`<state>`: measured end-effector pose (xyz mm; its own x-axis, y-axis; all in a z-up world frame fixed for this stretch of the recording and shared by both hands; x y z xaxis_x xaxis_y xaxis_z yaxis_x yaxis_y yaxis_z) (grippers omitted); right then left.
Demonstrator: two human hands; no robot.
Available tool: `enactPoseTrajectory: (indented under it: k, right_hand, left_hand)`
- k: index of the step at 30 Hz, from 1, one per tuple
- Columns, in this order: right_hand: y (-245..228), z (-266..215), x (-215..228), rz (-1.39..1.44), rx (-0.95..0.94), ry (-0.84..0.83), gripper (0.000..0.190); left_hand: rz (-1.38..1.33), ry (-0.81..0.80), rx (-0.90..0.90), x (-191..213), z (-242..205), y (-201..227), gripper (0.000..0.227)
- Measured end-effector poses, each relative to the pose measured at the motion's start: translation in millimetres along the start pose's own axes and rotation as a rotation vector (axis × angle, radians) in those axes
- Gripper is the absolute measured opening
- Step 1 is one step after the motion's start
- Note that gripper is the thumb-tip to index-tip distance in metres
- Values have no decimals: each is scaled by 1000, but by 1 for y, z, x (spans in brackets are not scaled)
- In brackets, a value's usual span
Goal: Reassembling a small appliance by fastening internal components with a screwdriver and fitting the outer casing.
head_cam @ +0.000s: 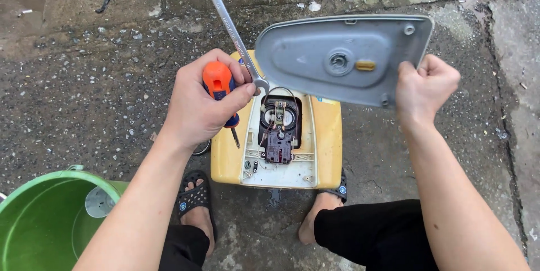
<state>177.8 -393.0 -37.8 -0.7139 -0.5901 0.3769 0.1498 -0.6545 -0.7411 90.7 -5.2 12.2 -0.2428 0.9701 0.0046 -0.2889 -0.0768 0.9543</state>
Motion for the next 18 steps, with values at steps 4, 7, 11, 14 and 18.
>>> enactPoseTrajectory:
  k: [4, 7, 11, 14, 18]
  right_hand:
    - [-44, -16, 9, -50, 416, 132, 49]
    - [-119, -72, 7, -171, 1007, 136, 33]
    - [-167, -146, 15, -47, 1228, -82, 24]
    - [-174, -186, 20, -33, 1223, -324, 17]
    - [-172, -223, 16, -79, 1243, -472, 19]
  left_hand:
    - [17, -1, -15, 3, 0, 1, 17]
    - [20, 6, -27, 4, 1, -2, 17]
    - [34, 38, 2, 5, 2, -6, 17]
    - [44, 55, 8, 7, 7, -7, 15]
    - [69, 42, 26, 11, 9, -10, 13]
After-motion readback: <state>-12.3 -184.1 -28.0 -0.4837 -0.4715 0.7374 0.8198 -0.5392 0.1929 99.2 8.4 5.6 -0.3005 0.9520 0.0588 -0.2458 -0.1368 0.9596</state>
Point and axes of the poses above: each hand's wrist, its own z-axis towards the middle knuckle, its own x-axis out of the back of the hand, y = z × x, the point moved 6 cm from there along z, towards the middle knuckle, and after that the axes turned 15 degrees about y, right-handed, at the moved point
